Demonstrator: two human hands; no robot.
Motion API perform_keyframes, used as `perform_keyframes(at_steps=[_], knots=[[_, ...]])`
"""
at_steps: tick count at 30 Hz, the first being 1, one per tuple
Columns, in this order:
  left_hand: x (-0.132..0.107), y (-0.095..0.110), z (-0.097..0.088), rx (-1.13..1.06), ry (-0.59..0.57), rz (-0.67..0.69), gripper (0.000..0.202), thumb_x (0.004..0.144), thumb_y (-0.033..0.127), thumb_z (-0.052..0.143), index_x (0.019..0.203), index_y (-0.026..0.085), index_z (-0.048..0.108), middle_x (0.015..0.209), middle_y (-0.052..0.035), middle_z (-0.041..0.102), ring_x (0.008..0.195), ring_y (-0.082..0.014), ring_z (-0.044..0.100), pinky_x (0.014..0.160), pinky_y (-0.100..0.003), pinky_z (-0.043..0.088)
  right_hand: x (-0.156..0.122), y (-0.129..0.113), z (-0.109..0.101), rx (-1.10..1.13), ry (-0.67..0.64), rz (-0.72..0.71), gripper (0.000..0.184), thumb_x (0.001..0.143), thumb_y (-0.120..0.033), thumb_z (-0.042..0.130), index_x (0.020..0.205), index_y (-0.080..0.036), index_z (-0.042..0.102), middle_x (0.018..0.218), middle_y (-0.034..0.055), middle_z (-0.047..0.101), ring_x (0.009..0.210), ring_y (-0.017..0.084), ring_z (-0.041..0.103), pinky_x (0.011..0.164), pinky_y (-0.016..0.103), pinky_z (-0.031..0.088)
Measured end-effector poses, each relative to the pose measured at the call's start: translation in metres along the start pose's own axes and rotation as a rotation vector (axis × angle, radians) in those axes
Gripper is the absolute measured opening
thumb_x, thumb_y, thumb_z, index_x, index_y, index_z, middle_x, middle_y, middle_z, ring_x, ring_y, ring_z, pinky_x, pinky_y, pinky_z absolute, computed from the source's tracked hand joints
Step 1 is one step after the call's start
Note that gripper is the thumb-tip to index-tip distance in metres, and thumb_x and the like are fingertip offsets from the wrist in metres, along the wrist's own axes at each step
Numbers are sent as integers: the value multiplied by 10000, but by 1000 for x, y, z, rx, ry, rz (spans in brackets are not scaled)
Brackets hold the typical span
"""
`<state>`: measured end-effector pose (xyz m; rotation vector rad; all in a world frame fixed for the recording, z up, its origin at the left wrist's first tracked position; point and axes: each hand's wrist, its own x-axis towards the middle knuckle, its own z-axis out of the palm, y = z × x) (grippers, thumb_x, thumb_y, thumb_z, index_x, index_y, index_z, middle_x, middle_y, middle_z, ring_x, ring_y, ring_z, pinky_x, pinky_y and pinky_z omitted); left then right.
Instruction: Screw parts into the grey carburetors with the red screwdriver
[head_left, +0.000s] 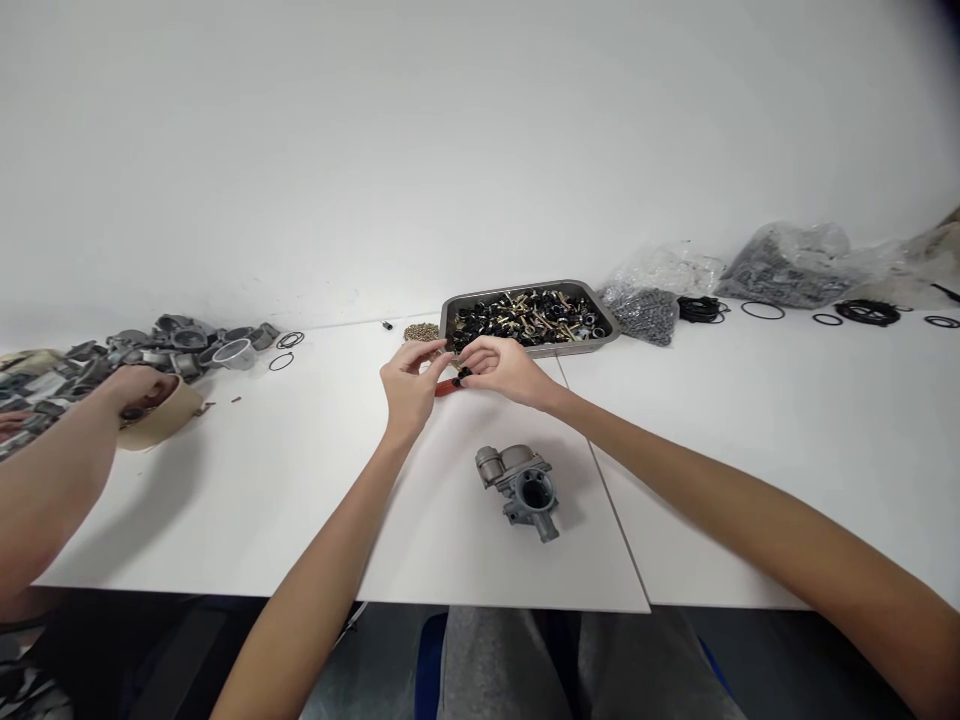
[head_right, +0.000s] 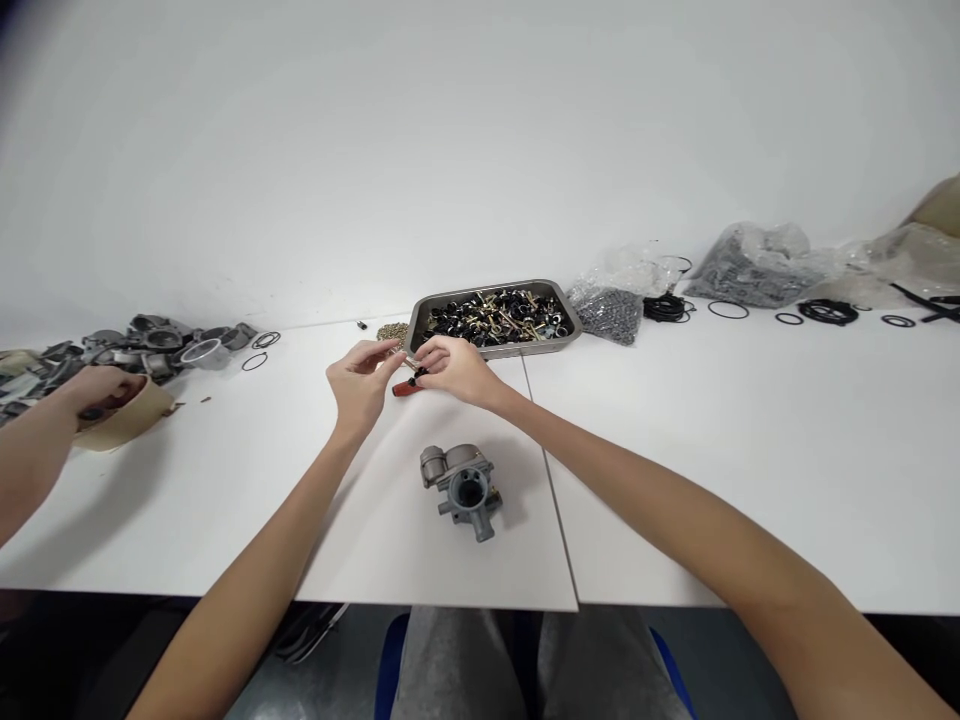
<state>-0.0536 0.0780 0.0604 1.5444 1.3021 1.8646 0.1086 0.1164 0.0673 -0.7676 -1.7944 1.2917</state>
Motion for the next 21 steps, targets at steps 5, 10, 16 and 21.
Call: perform_keyframes(at_steps=[5, 10, 16, 21], knots=[[-2, 0, 1, 31, -128, 10, 232, 719, 327, 758, 902, 183, 757, 848, -46, 680, 780, -109, 603, 736, -256, 498, -1, -4, -1, 101, 38, 42, 309, 629, -162, 782, 910, -164, 656, 830, 31, 688, 834, 169, 663, 800, 309, 545], [1, 4, -5, 108, -280, 36, 252, 807, 327, 662, 1026, 233, 742, 1009, -62, 631, 911, -116, 590, 802, -260, 500, -2, -7, -8, 251, 120, 174, 320, 623, -145, 801, 914, -148, 668, 783, 19, 682, 746, 130, 653, 730, 259, 531], [1, 1, -4, 351, -377, 244, 313, 738, 326, 748, 1036, 230, 738, 991, -71, 597, 931, -134, 567, 778, -273, 502, -2, -10, -6, 306, 97, 167, 317, 626, -162, 813, 898, -146, 650, 718, 6, 668, 672, 128, 637, 649, 255, 513], [2, 1, -3, 458, -265, 468, 204, 821, 314, 659, 971, 209, 749, 873, -60, 599, 840, -125, 562, 731, -278, 485, -14, -23, -3, 76, 68, 68, 355, 718, -303, 782, 1006, -169, 624, 828, 35, 674, 765, 165, 644, 674, 288, 507]])
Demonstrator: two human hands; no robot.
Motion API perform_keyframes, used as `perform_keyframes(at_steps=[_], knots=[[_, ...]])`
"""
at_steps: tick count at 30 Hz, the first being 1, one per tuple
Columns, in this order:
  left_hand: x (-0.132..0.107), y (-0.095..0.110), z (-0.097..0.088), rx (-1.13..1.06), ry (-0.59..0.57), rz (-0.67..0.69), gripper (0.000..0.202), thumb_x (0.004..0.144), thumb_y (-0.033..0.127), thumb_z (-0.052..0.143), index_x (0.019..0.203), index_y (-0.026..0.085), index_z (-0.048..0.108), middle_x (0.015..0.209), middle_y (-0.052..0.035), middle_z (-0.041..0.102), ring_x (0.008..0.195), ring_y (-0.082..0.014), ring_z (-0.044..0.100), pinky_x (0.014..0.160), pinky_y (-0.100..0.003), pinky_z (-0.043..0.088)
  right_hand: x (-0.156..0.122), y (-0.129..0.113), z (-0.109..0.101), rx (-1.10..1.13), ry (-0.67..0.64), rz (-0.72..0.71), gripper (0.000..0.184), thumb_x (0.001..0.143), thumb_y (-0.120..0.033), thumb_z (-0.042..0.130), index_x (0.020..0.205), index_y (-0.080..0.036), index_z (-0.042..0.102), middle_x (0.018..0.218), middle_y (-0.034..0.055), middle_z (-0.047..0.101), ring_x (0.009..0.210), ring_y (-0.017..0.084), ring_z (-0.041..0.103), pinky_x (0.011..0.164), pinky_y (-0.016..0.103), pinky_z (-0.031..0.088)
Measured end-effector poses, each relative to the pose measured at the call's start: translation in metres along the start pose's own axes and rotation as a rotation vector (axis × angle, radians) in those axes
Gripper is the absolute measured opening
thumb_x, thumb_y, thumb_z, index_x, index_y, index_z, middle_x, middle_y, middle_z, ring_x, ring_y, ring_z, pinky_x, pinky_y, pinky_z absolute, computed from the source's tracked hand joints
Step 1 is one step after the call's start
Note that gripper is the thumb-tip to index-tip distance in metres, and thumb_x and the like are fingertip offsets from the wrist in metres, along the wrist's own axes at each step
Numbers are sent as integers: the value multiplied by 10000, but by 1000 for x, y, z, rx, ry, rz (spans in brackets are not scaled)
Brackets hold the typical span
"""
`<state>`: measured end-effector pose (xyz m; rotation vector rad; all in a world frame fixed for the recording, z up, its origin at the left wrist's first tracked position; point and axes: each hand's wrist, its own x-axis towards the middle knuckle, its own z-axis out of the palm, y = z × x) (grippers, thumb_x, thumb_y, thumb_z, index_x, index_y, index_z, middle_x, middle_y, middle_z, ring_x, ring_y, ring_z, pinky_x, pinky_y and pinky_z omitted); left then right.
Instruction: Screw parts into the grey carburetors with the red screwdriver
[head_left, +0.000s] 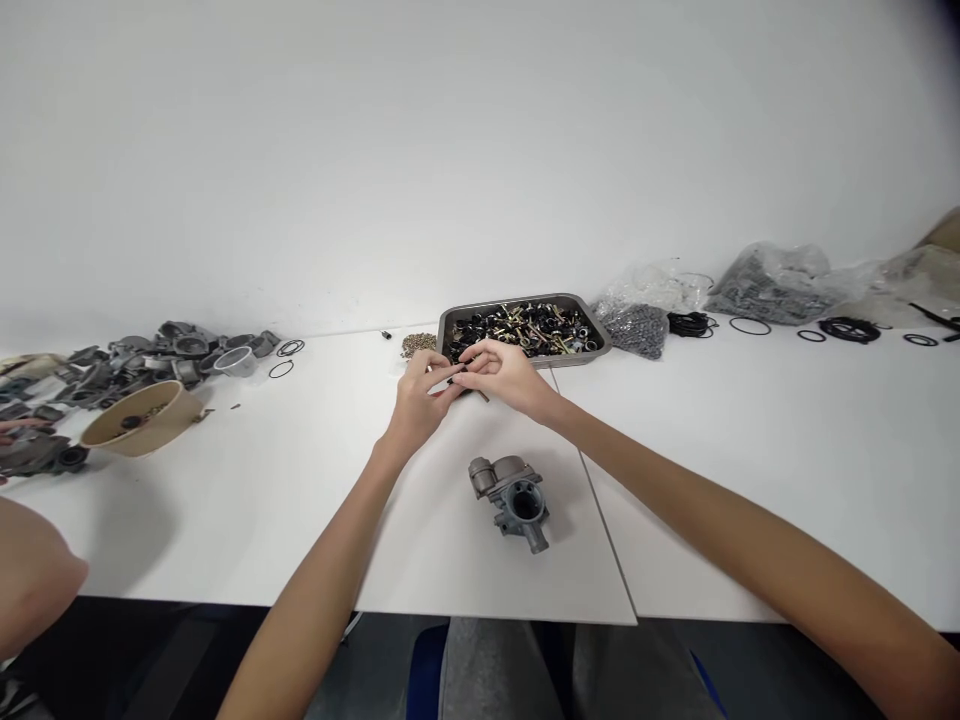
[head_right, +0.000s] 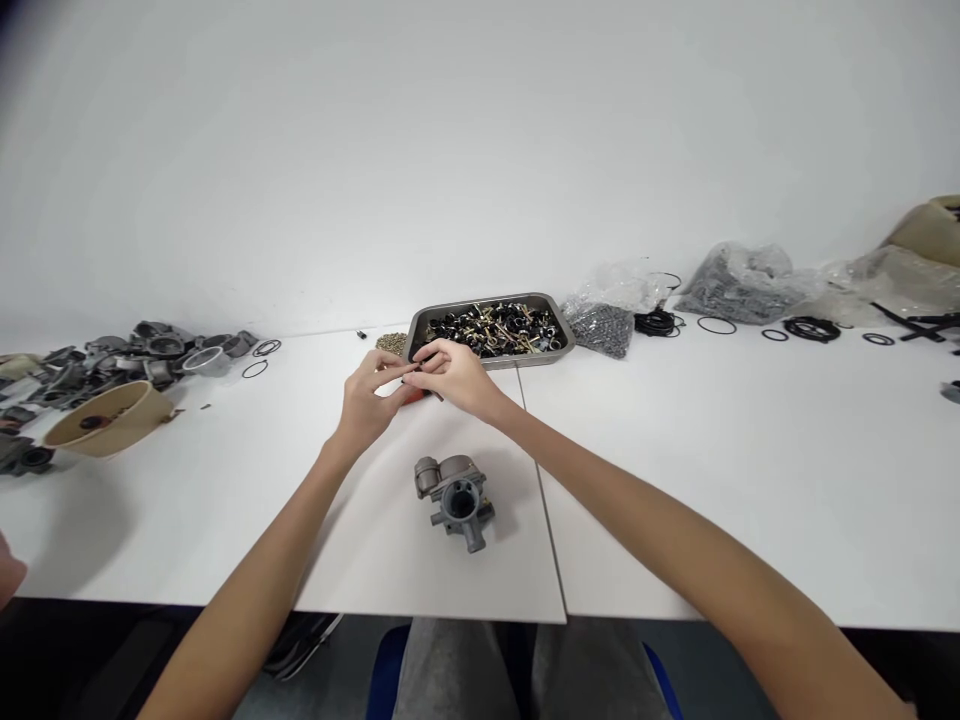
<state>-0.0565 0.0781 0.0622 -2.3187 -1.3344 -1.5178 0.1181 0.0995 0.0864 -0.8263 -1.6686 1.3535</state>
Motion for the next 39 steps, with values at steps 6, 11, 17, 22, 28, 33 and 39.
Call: perform_keyframes(at_steps=[6, 11, 17, 22, 28, 33, 39], knots=[[-7, 30, -31, 145, 118, -101, 240, 804, 334, 686, 1028, 268, 741, 890, -44, 555, 840, -116, 511, 788, -299, 452, -47, 0, -8, -258, -123, -58, 351, 922, -479, 540, 924, -172, 710, 995, 73, 695, 904, 186, 614, 783, 306, 453], [-86, 82, -57, -49, 209, -488, 275, 801, 294, 693, 1074, 267, 718, 777, 1, 527, 716, -80, 505, 690, -239, 434, -66, 14, -6, 12, -552, 63, 370, 957, -427, 493, 991, -141, 725, 945, 74, 697, 813, 159, 614, 736, 275, 457], [-146, 122, -47, -28, 252, -595, 230, 790, 237, 694, 1017, 204, 715, 757, -1, 608, 722, -86, 564, 740, -235, 479, -73, 13, 8, 89, -473, 79, 346, 961, -376, 457, 842, -129, 668, 852, 65, 655, 760, 149, 587, 715, 274, 452], [-139, 126, -32, 8, 206, -593, 208, 804, 247, 675, 995, 176, 714, 803, -17, 658, 735, -79, 602, 775, -221, 506, -77, 14, 13, 98, -371, 88, 334, 960, -376, 438, 833, -135, 630, 807, 44, 617, 727, 134, 557, 684, 253, 436], [-140, 124, -31, -30, 299, -705, 245, 803, 298, 680, 1022, 191, 711, 835, -19, 663, 727, -85, 614, 777, -241, 535, -76, 16, 14, 111, -351, 85, 322, 954, -344, 440, 814, -130, 636, 785, 38, 613, 713, 129, 551, 676, 248, 428], [-139, 123, -28, -45, 313, -728, 251, 795, 322, 688, 1002, 182, 718, 835, -21, 659, 691, -79, 607, 762, -245, 550, -76, 16, 14, 104, -339, 85, 320, 952, -335, 439, 811, -128, 638, 789, 36, 610, 717, 125, 548, 685, 243, 425], [-136, 129, -26, -126, 331, -801, 284, 788, 341, 695, 1014, 170, 710, 889, -37, 666, 699, -82, 620, 700, -217, 551, -77, 14, 15, 95, -333, 90, 308, 941, -328, 438, 807, -128, 629, 787, 42, 614, 712, 129, 554, 676, 243, 431]])
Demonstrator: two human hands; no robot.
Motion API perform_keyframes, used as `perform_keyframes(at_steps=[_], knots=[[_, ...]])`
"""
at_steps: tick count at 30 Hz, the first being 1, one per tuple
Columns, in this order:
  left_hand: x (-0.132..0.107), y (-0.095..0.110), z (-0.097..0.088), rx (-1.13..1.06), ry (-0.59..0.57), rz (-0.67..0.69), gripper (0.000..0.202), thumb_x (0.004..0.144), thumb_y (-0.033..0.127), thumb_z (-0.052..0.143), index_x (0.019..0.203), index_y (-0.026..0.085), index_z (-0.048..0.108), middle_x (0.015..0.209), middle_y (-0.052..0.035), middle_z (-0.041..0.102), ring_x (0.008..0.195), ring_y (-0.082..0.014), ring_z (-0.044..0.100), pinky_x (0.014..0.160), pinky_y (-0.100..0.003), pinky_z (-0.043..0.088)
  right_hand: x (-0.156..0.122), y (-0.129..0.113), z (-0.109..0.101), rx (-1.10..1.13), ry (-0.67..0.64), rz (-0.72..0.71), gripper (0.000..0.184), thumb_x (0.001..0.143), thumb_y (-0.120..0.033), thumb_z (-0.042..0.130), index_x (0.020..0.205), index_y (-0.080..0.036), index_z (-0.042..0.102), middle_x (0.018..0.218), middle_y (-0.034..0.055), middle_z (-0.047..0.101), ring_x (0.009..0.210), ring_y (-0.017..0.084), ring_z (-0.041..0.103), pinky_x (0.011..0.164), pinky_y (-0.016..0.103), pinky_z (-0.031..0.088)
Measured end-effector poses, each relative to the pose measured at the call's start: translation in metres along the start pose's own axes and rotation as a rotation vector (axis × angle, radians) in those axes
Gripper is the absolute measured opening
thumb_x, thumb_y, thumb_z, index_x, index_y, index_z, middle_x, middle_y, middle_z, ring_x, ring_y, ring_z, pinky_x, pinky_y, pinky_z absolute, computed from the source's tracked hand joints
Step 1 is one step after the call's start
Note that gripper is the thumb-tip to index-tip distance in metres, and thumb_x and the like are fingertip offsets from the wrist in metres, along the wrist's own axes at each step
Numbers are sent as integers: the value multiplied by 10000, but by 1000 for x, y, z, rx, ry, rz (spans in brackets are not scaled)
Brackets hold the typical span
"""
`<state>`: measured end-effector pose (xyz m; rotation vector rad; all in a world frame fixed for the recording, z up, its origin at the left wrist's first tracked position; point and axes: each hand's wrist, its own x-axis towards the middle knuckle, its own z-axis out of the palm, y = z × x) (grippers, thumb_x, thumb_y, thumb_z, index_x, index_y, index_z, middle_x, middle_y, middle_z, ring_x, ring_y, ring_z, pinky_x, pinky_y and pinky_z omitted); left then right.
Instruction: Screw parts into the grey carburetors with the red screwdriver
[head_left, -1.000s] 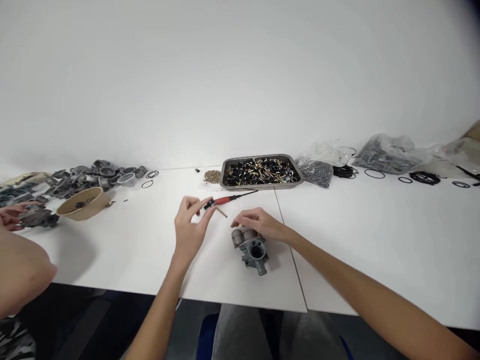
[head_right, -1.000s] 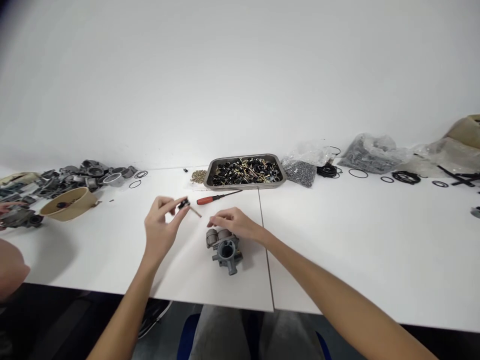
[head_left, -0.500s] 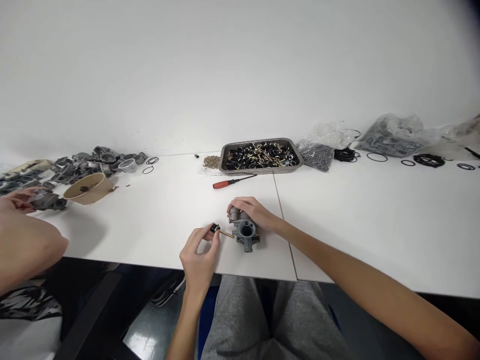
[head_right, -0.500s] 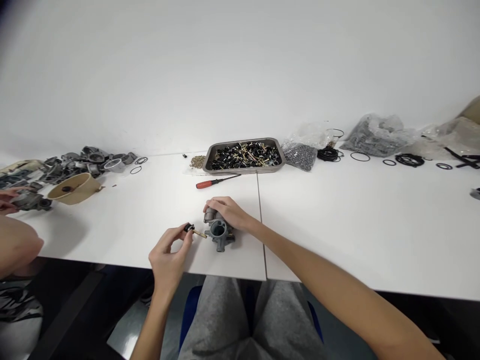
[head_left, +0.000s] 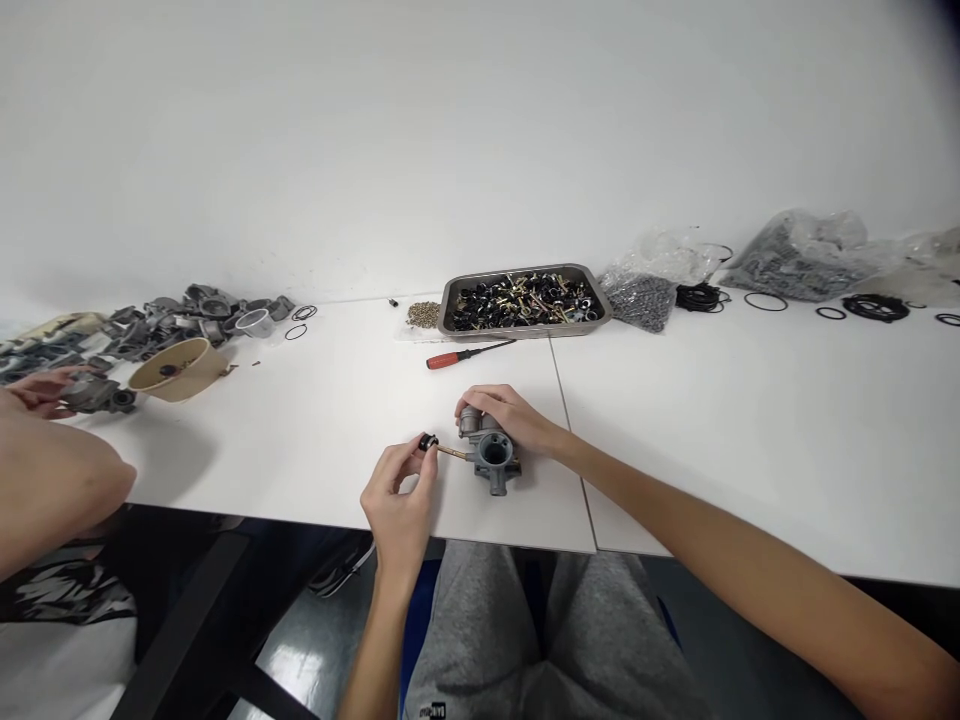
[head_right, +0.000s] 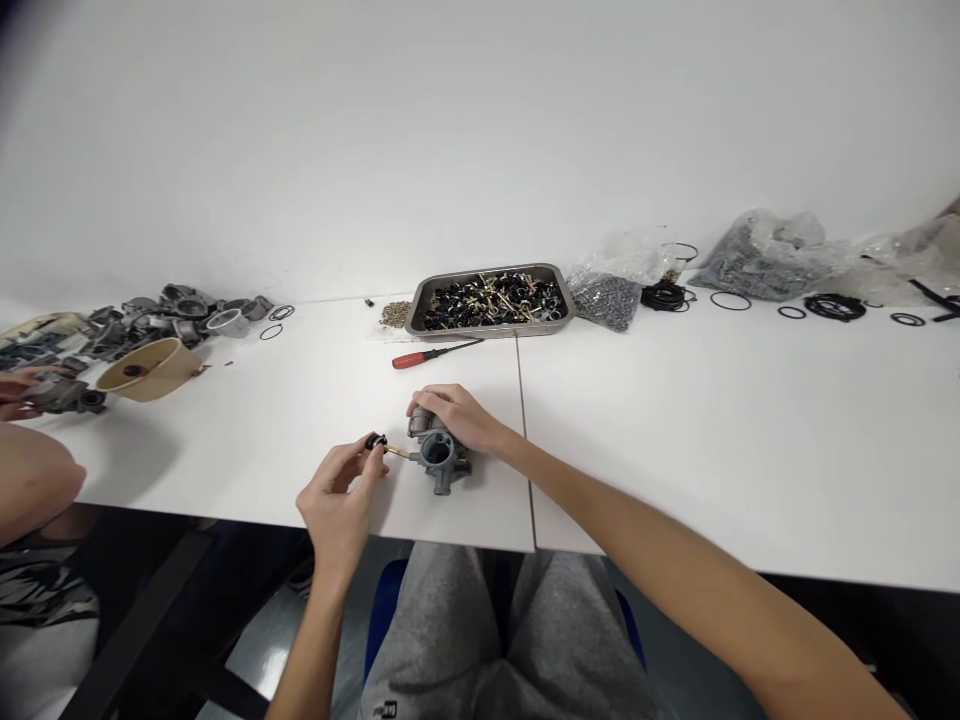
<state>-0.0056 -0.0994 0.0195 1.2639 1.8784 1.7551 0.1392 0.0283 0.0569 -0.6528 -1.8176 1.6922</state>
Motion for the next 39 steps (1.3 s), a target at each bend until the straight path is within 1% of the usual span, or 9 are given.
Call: perform_keyframes(at_steps=[7, 9, 12, 14, 20, 30, 34, 36, 39], knots=[[-16, 4, 2, -68, 49, -187, 389, 745, 377, 738, 1057, 149, 695, 844, -50, 700, 711, -121, 663, 723, -245, 582, 0, 1, 2, -45, 51, -1, 318, 938, -314, 422, 789, -130, 634, 780, 49, 625, 719, 137, 553, 680, 252, 420], [-24, 7, 5, -118, -22, -204, 375, 757, 370, 728, 1069, 164, 700, 938, -70, 713, 802, -142, 683, 763, -256, 588, 0, 1, 2, -60, 65, 1, 306, 935, -309, 430, 788, -132, 632, 784, 45, 623, 727, 138, 552, 691, 255, 415], [-32, 14, 9, -176, -167, -129, 296, 819, 339, 662, 1082, 215, 718, 1156, -78, 672, 1001, -169, 664, 855, -270, 577, -1, 1, 2, -85, 50, -1, 291, 929, -312, 444, 782, -138, 627, 790, 40, 616, 733, 138, 544, 700, 260, 411], [-30, 18, 9, -179, -207, -103, 251, 840, 319, 637, 1053, 231, 736, 1146, -68, 670, 1049, -164, 643, 880, -252, 560, -1, 1, 1, -92, 18, -4, 299, 930, -317, 439, 779, -139, 625, 798, 42, 617, 741, 138, 542, 707, 262, 411], [-6, 18, 0, -311, -335, -175, 196, 795, 295, 692, 922, 161, 757, 846, -64, 683, 697, -108, 633, 664, -234, 537, 0, 4, 0, -134, -13, -30, 322, 940, -336, 424, 786, -140, 628, 798, 41, 618, 738, 139, 533, 701, 265, 406], [-5, 23, 2, -335, -325, -240, 215, 766, 293, 709, 879, 112, 729, 690, -41, 654, 558, -85, 575, 553, -223, 479, 0, 4, -1, -146, -31, -2, 306, 931, -330, 443, 787, -139, 634, 791, 40, 628, 722, 138, 540, 687, 267, 416], [-4, 26, -2, -310, -377, -254, 200, 764, 271, 707, 880, 109, 716, 583, -13, 610, 519, -73, 547, 517, -197, 444, 1, 5, -2, -127, -39, 10, 299, 917, -320, 454, 782, -133, 644, 798, 50, 644, 725, 142, 558, 684, 268, 429], [-4, 26, -4, -334, -388, -259, 183, 761, 255, 708, 880, 115, 708, 616, -23, 631, 560, -89, 584, 550, -205, 471, 1, 5, -3, -119, -42, 8, 293, 912, -314, 461, 782, -129, 648, 796, 51, 645, 722, 142, 561, 682, 269, 433], [-3, 25, -4, -399, -346, -281, 189, 734, 260, 736, 855, 118, 704, 790, -72, 702, 651, -133, 653, 641, -257, 541, 0, 3, -3, -126, -42, 10, 289, 909, -311, 467, 780, -129, 650, 797, 52, 647, 723, 142, 563, 692, 270, 436]])
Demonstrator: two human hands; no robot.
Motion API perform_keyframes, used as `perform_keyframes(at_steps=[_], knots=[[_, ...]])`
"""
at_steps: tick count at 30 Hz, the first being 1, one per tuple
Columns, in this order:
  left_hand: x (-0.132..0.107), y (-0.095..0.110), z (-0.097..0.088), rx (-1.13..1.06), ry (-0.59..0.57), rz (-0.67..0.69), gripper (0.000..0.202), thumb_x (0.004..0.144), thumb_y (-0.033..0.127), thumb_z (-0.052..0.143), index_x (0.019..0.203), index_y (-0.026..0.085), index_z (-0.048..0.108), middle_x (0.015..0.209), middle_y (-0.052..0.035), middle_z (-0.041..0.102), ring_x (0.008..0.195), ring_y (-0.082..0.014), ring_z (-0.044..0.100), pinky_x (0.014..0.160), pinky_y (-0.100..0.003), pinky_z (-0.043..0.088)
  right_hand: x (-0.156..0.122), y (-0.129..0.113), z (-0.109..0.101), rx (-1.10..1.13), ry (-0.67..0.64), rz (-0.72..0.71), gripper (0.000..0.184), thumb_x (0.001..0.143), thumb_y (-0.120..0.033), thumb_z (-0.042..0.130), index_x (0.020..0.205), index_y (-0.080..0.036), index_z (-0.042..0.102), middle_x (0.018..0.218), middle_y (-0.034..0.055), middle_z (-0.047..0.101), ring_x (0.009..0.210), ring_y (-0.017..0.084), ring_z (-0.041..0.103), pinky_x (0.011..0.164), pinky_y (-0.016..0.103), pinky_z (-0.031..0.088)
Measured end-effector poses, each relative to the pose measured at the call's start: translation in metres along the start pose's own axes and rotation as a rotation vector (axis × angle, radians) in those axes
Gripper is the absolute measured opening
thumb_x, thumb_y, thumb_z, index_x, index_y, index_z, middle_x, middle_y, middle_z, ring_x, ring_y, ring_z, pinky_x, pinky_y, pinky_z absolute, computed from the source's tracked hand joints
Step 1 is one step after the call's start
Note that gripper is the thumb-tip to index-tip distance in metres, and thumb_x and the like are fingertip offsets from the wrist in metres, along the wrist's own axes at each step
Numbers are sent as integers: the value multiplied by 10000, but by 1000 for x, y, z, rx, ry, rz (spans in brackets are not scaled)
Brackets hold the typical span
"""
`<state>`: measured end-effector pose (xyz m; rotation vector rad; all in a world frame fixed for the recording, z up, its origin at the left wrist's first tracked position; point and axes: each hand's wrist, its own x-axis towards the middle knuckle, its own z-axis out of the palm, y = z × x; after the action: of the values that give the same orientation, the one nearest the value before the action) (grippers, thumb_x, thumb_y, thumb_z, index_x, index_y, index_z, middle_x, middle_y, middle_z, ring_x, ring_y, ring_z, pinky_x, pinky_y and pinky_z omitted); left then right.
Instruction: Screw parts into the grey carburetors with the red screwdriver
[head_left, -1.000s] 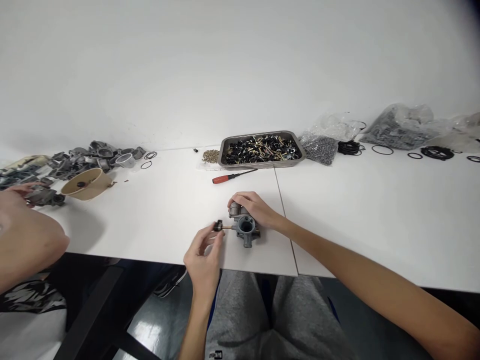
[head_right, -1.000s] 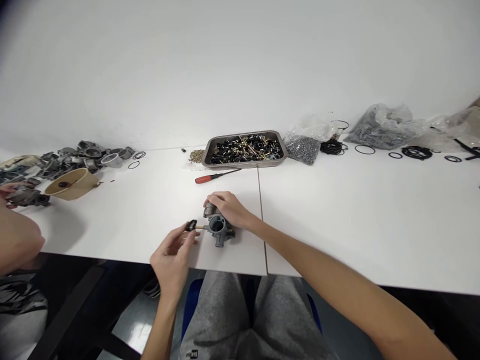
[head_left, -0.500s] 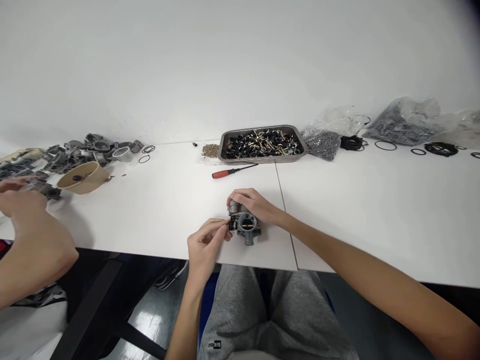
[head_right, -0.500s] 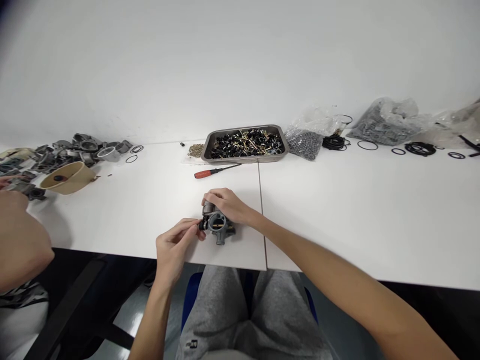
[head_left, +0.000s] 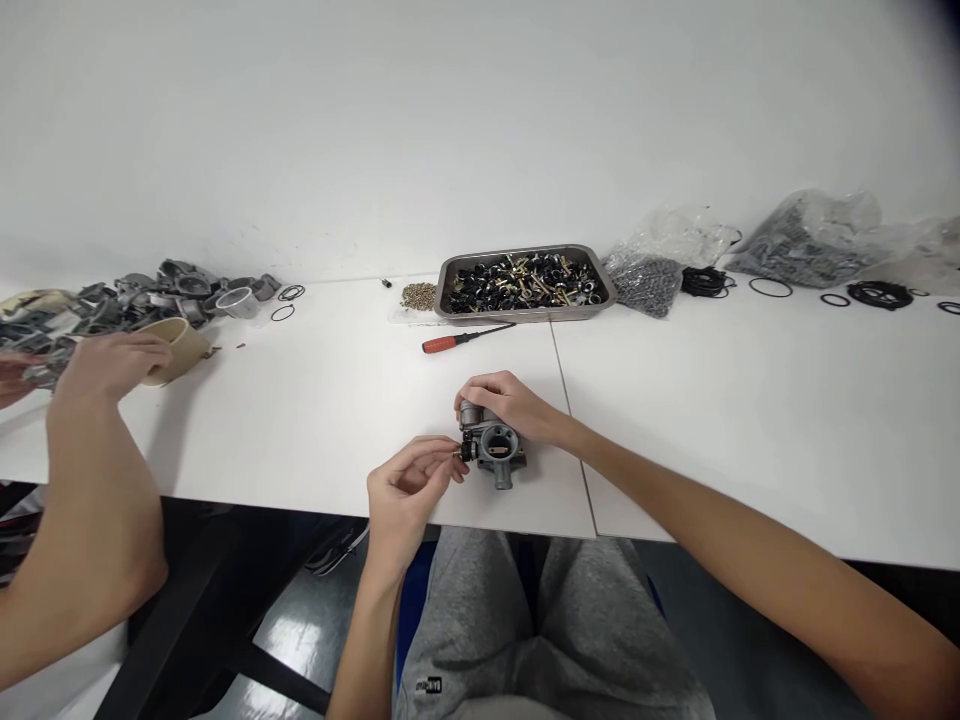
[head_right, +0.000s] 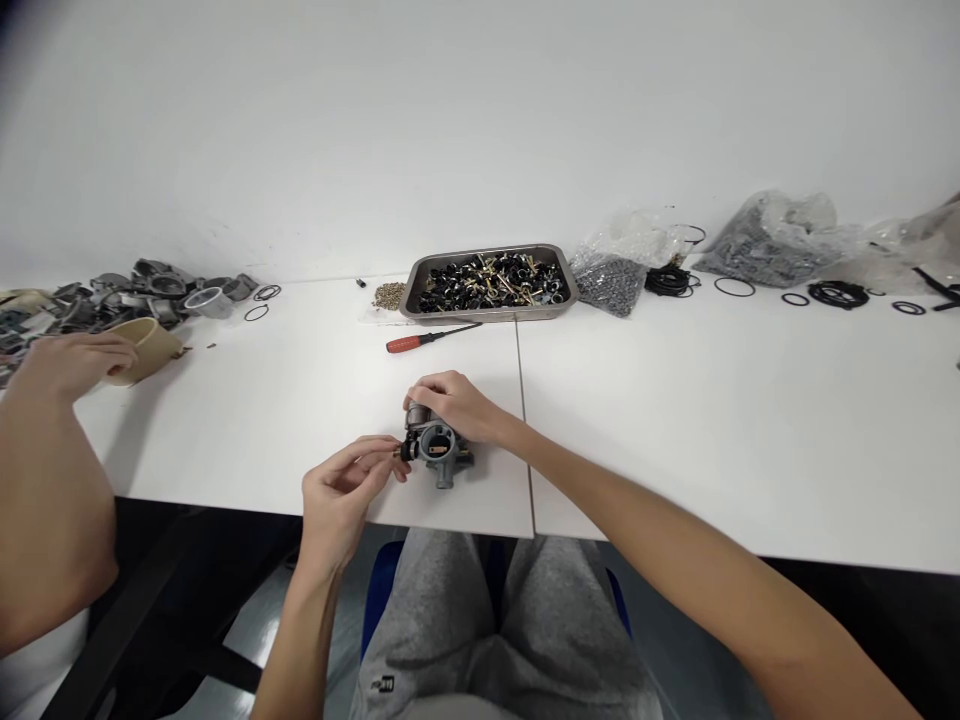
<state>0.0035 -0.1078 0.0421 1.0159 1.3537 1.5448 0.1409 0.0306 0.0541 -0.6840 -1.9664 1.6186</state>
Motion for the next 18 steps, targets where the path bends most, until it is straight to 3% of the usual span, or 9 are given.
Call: perform_keyframes(at_steps=[4, 9, 18], knots=[[3, -6, 2, -12, 61, -75, 223, 724, 276, 755, 877, 120, 714, 736, -70, 708, 653, -156, 671, 670, -284, 568, -1, -2, 0, 0, -3, 18, 295, 911, -327, 471, 777, -133, 648, 788, 48, 644, 713, 140, 566, 682, 266, 438], [4, -14, 4, -49, 42, 16, 116, 698, 228, 774, 758, 135, 738, 861, -57, 687, 654, -115, 642, 644, -256, 554, 0, 1, 0, -3, 5, 11, 293, 913, -326, 465, 790, -135, 650, 800, 50, 647, 730, 143, 564, 677, 260, 438], [0, -12, 2, -57, -18, 15, 118, 728, 227, 751, 824, 158, 760, 906, -63, 690, 740, -155, 692, 747, -293, 594, 0, -2, -4, -3, -29, 40, 275, 901, -313, 479, 789, -130, 650, 808, 49, 647, 725, 142, 563, 688, 270, 438]])
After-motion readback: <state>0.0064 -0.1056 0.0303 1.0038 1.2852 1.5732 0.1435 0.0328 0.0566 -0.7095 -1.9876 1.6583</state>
